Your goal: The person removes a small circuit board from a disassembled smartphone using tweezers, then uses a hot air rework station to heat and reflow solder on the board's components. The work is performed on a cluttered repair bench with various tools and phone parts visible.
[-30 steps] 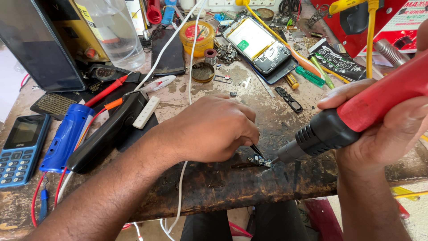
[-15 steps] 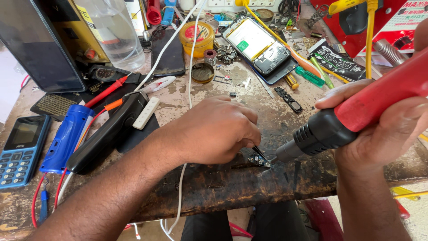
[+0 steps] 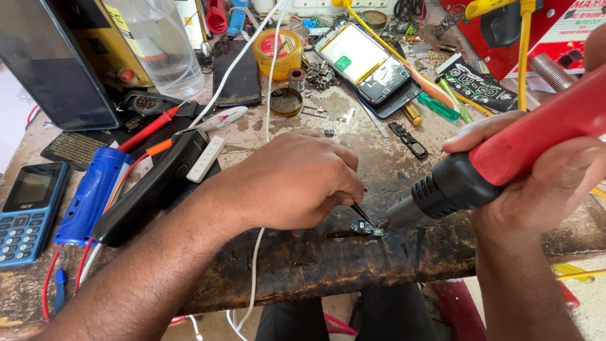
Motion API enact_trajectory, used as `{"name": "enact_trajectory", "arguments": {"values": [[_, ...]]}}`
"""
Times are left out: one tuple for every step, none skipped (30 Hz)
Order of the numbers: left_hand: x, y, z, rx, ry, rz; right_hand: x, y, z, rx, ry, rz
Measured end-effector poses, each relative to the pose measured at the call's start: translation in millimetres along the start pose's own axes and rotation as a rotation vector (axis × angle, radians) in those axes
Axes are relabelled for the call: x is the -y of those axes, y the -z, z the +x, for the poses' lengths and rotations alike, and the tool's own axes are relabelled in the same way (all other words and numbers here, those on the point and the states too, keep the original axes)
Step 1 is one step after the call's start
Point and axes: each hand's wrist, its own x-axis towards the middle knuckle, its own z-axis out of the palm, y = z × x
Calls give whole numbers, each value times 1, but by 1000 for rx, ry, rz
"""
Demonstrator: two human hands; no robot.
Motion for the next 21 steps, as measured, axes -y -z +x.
{"name": "enact_trajectory", "arguments": {"values": [[-1, 0, 0, 0, -5, 5, 0, 0, -1, 2, -8, 6], [-1, 0, 0, 5, -8, -2, 1, 0, -1, 4, -15, 13], [-2, 0, 0, 10, -12, -9, 1, 0, -1, 10, -19, 23], [-2, 0, 0, 16, -15, -17, 1, 0, -1, 13, -14, 25], [-3, 0, 0, 24, -4, -15, 2, 0, -1, 16, -10, 26], [-3, 0, 0, 32, 6, -12, 2, 0, -1, 15, 3, 19], [-3, 1, -1, 41, 15, -10, 2, -1, -1, 13, 8, 19], [-3, 1, 0, 41, 13, 1, 3, -1, 0, 12, 12, 19], [-3, 2, 0, 42, 11, 11, 3, -1, 0, 10, 8, 27], [-3, 2, 0, 43, 9, 21, 4, -1, 0, 8, 3, 30], [-3, 2, 0, 37, 3, 19, 4, -2, 1, 6, -2, 33], [-4, 2, 0, 31, -4, 17, 5, -1, 1, 4, -6, 31], [-5, 2, 0, 26, -10, 15, 5, -1, 1, 5, -5, 27], [-5, 2, 0, 35, -3, 19, 5, -1, 1, 6, -4, 24], [-5, 2, 0, 44, 3, 22, 6, -1, 1, 11, 2, 18], [-6, 3, 1, 53, 10, 25, 5, 0, 1, 14, 2, 21], [-6, 3, 1, 50, 13, 18, 5, 0, 1, 18, 2, 24], [-6, 3, 1, 46, 16, 11, 5, 0, 0, 20, -3, 35], [-6, 3, 1, 43, 19, 4, 4, 1, 0, 20, -8, 42], [-7, 3, 1, 42, 15, -2, 4, 1, -1, 20, -12, 49], [-7, 3, 1, 41, 12, -7, 3, 1, -1, 17, -15, 52]]}}
